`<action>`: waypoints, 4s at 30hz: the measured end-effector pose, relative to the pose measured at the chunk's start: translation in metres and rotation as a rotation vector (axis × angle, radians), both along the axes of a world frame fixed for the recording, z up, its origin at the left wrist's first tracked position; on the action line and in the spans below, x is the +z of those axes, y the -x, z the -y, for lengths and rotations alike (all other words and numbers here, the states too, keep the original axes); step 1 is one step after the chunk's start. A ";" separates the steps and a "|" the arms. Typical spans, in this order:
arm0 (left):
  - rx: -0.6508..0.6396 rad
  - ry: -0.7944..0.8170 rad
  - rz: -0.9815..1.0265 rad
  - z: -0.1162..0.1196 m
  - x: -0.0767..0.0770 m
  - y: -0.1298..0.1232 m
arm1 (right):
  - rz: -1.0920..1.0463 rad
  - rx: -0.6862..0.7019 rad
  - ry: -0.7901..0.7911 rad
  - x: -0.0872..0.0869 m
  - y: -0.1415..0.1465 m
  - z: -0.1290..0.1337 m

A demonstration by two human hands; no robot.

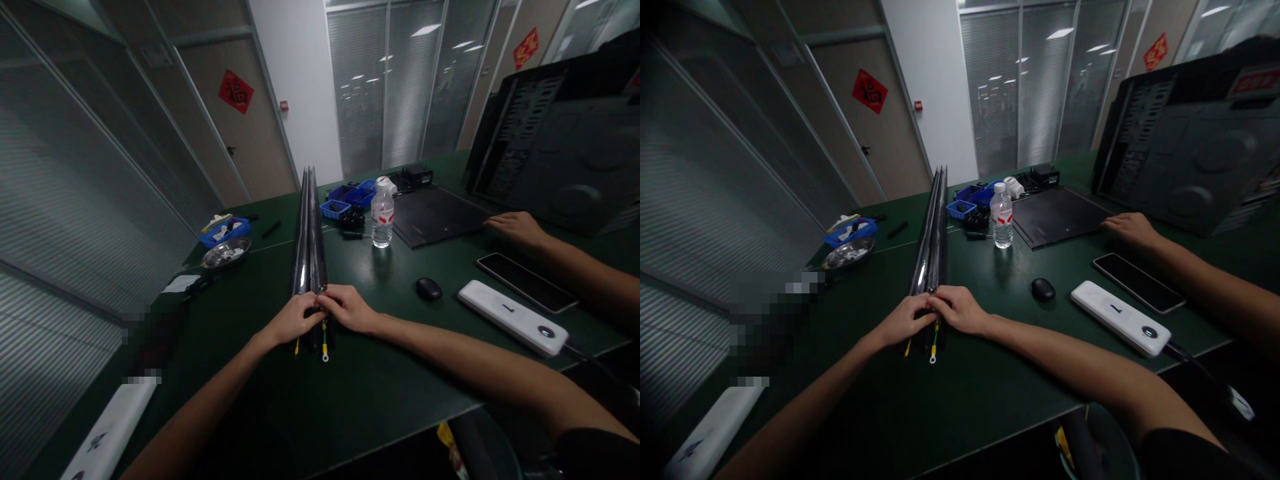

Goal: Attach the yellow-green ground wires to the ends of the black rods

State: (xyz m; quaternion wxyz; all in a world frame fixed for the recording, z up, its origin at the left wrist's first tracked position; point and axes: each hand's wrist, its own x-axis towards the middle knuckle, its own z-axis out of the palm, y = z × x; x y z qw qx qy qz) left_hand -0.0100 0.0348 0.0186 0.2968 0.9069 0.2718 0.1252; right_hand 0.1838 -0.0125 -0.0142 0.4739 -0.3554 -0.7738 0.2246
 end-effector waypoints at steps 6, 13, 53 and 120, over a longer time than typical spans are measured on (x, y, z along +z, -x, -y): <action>-0.019 0.035 0.003 0.000 0.002 -0.001 | 0.067 -0.040 -0.085 0.000 0.001 0.006; -0.027 0.076 0.012 0.001 0.004 -0.001 | 0.065 -0.075 -0.098 -0.001 0.001 0.008; -0.009 0.041 -0.027 -0.003 -0.002 0.000 | 0.048 0.018 -0.072 0.003 0.001 0.004; -0.015 -0.075 0.019 0.000 -0.004 -0.003 | -0.078 0.146 -0.015 -0.002 -0.003 -0.004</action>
